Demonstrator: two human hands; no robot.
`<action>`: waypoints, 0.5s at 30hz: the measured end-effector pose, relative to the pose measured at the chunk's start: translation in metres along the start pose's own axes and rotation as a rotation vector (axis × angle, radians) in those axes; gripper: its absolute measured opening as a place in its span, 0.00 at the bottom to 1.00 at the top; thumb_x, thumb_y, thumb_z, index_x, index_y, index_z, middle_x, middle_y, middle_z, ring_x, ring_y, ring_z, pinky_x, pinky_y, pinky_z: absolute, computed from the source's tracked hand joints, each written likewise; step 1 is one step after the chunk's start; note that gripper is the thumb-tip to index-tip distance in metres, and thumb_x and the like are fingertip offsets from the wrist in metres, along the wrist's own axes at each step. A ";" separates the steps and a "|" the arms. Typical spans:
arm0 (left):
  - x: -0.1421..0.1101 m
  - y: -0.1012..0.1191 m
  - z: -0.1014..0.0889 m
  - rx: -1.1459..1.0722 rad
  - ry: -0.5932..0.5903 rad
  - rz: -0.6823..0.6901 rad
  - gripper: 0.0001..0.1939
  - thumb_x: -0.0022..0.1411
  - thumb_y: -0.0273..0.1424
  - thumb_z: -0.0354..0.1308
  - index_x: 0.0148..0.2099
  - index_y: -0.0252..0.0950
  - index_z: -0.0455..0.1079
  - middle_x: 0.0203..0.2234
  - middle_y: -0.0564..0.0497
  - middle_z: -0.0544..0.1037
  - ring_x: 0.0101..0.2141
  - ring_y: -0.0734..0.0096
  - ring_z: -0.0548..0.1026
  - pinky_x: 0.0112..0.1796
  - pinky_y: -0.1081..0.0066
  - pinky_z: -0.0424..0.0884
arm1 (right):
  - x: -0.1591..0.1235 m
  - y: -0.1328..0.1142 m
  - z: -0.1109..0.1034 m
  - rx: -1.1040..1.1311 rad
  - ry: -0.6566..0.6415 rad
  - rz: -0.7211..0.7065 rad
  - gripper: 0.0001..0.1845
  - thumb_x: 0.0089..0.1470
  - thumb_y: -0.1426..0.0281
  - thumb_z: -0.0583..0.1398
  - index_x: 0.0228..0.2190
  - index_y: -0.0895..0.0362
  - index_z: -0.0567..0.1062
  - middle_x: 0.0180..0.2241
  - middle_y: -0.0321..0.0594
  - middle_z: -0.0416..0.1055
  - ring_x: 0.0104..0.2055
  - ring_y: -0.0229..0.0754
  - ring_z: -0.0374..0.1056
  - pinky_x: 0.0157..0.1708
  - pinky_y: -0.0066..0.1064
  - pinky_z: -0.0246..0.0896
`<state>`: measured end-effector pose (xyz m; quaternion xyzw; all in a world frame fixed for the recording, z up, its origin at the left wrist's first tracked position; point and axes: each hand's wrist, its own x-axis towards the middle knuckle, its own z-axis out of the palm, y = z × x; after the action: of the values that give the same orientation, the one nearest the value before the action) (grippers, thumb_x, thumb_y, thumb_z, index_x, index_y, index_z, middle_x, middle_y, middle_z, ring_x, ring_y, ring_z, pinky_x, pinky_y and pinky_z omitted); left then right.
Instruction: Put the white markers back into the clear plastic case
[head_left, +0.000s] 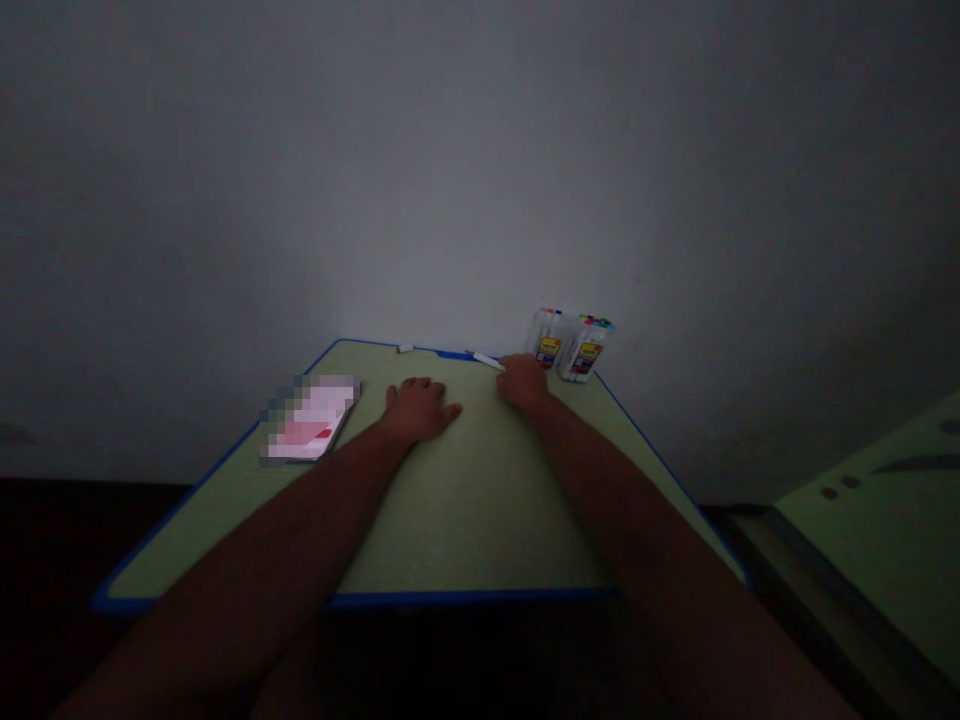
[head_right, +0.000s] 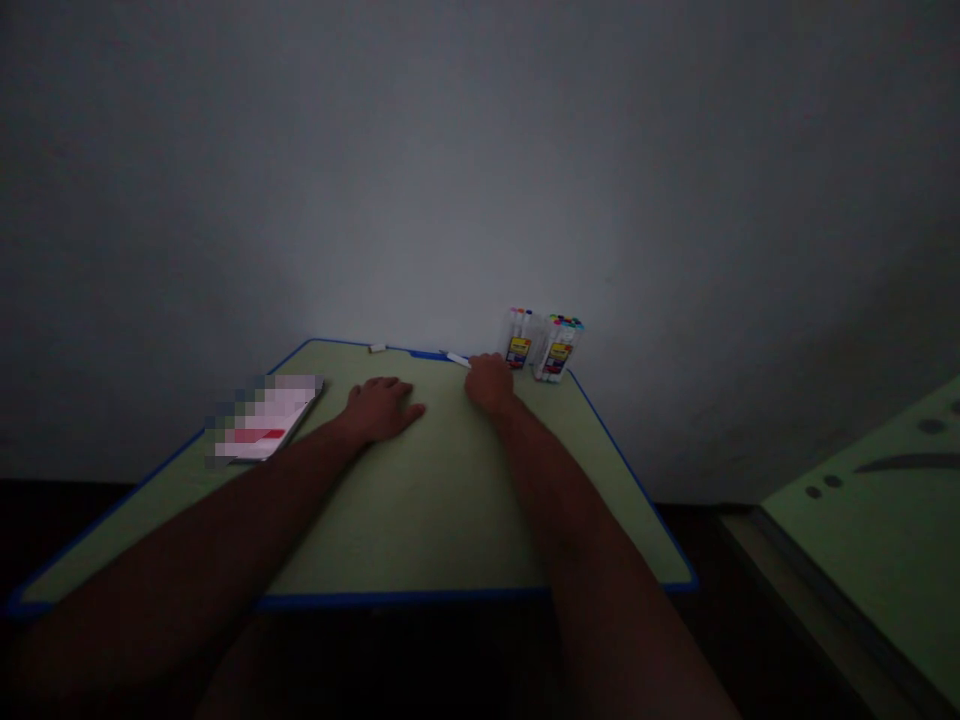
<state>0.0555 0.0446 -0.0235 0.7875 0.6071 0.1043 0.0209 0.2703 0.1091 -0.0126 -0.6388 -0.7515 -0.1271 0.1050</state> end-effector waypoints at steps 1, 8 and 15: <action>-0.001 0.000 -0.001 0.002 0.001 0.003 0.32 0.64 0.54 0.45 0.59 0.39 0.69 0.60 0.37 0.69 0.60 0.43 0.63 0.56 0.42 0.59 | 0.002 -0.002 0.000 -0.022 -0.020 -0.010 0.18 0.58 0.70 0.56 0.47 0.58 0.79 0.49 0.52 0.76 0.53 0.52 0.68 0.53 0.38 0.61; -0.001 0.000 0.000 -0.008 0.012 0.018 0.33 0.64 0.54 0.45 0.60 0.38 0.69 0.60 0.36 0.70 0.60 0.42 0.63 0.55 0.41 0.59 | 0.012 -0.010 0.004 -0.035 -0.130 0.076 0.18 0.59 0.69 0.54 0.47 0.60 0.78 0.48 0.54 0.76 0.51 0.56 0.69 0.49 0.42 0.65; 0.003 -0.001 0.005 -0.020 0.012 0.015 0.33 0.64 0.53 0.45 0.62 0.38 0.67 0.63 0.37 0.67 0.61 0.41 0.61 0.56 0.37 0.57 | 0.011 -0.010 0.002 -0.003 -0.110 0.143 0.17 0.58 0.72 0.55 0.46 0.60 0.78 0.46 0.52 0.77 0.49 0.52 0.72 0.47 0.38 0.66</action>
<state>0.0564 0.0483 -0.0286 0.7910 0.6003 0.1152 0.0243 0.2592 0.1184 -0.0121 -0.6970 -0.7084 -0.0852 0.0713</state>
